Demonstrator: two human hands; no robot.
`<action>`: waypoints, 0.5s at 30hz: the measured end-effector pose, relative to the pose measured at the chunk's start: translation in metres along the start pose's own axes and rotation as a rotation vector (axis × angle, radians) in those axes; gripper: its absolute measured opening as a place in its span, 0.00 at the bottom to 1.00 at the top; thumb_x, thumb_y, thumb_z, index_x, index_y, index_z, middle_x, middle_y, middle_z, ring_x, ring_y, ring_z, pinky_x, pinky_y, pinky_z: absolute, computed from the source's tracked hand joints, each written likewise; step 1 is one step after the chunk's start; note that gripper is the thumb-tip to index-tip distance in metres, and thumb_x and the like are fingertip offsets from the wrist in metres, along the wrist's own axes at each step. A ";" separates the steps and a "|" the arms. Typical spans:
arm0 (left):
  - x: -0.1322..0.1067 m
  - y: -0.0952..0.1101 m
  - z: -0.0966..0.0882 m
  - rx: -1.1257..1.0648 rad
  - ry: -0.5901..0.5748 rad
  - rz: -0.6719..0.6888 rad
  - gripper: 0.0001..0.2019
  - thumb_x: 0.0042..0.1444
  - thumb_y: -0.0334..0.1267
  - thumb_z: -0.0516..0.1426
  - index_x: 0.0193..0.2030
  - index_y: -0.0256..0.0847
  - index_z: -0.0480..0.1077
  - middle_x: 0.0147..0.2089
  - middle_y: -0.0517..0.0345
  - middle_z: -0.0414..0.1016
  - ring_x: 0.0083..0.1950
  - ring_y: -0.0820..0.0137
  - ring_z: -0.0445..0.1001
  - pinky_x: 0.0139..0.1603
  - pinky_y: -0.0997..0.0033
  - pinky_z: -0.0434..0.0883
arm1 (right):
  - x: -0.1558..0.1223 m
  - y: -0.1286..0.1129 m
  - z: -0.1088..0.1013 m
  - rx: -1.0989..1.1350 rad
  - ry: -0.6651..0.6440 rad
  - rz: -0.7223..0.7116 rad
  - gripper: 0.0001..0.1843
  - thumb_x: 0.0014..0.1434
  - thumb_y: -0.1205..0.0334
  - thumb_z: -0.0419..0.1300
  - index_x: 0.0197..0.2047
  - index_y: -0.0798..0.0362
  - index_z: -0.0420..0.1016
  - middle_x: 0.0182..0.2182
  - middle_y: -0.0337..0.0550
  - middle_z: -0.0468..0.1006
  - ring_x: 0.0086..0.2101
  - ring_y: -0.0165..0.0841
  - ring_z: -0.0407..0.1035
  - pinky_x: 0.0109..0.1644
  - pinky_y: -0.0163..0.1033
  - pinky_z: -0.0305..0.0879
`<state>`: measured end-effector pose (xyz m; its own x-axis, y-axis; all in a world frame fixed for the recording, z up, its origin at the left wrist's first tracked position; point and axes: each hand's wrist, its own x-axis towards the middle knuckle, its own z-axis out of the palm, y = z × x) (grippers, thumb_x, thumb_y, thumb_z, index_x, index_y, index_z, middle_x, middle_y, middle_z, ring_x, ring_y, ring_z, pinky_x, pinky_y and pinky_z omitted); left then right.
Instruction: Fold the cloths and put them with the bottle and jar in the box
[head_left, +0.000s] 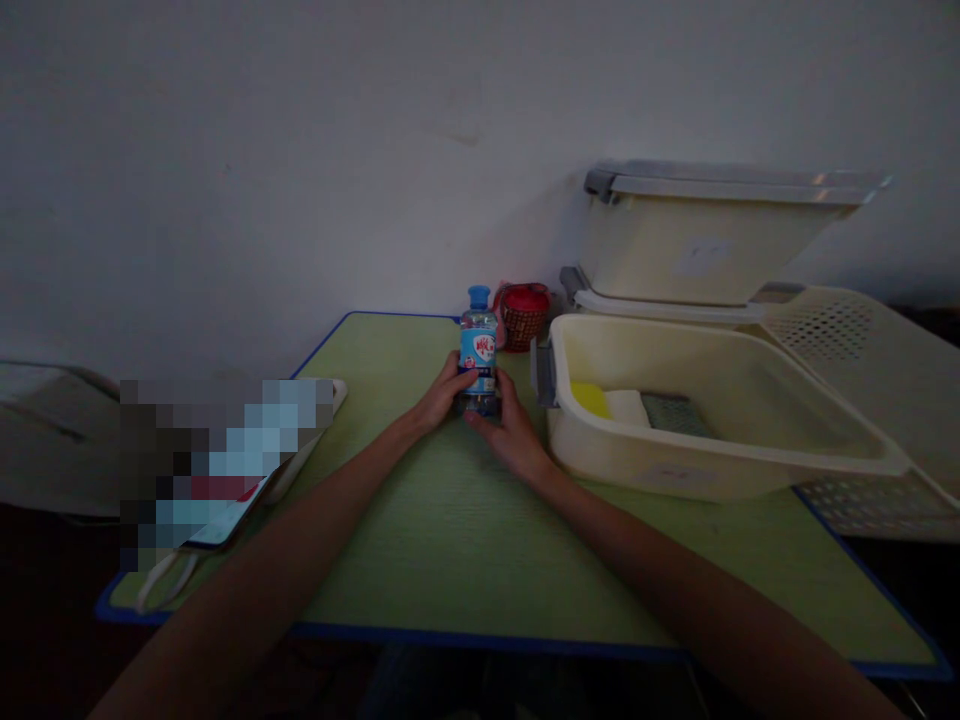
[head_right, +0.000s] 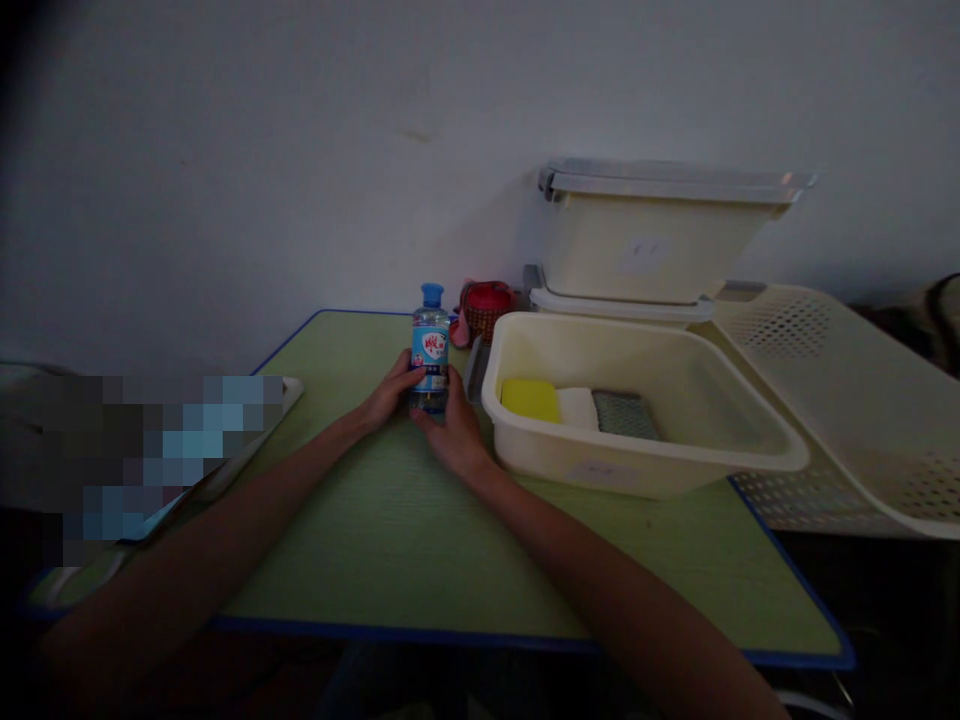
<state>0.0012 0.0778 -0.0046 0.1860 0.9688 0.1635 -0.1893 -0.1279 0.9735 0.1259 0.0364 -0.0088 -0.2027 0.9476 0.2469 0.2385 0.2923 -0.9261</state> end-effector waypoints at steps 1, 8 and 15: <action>0.000 0.000 0.000 -0.025 -0.012 -0.005 0.18 0.43 0.43 0.58 0.39 0.40 0.58 0.36 0.60 0.66 0.42 0.67 0.69 0.45 0.66 0.67 | 0.000 0.000 0.000 0.000 0.000 0.004 0.39 0.48 0.62 0.59 0.61 0.53 0.47 0.58 0.51 0.59 0.56 0.40 0.57 0.60 0.48 0.53; 0.001 -0.003 -0.002 -0.141 -0.059 0.001 0.21 0.42 0.45 0.60 0.41 0.40 0.58 0.37 0.61 0.67 0.40 0.69 0.69 0.43 0.68 0.65 | 0.000 -0.002 -0.001 0.017 0.000 0.026 0.40 0.47 0.64 0.58 0.61 0.53 0.46 0.58 0.51 0.59 0.56 0.41 0.57 0.59 0.48 0.53; 0.002 -0.003 -0.003 -0.177 -0.062 0.025 0.23 0.39 0.45 0.61 0.41 0.40 0.59 0.34 0.61 0.70 0.35 0.71 0.69 0.38 0.71 0.65 | 0.001 0.005 -0.001 0.016 0.017 0.035 0.41 0.47 0.64 0.57 0.63 0.54 0.45 0.60 0.50 0.57 0.57 0.42 0.55 0.61 0.50 0.49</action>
<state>-0.0009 0.0810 -0.0076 0.2368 0.9504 0.2018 -0.3604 -0.1070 0.9266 0.1275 0.0389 -0.0132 -0.1786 0.9592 0.2192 0.2301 0.2573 -0.9385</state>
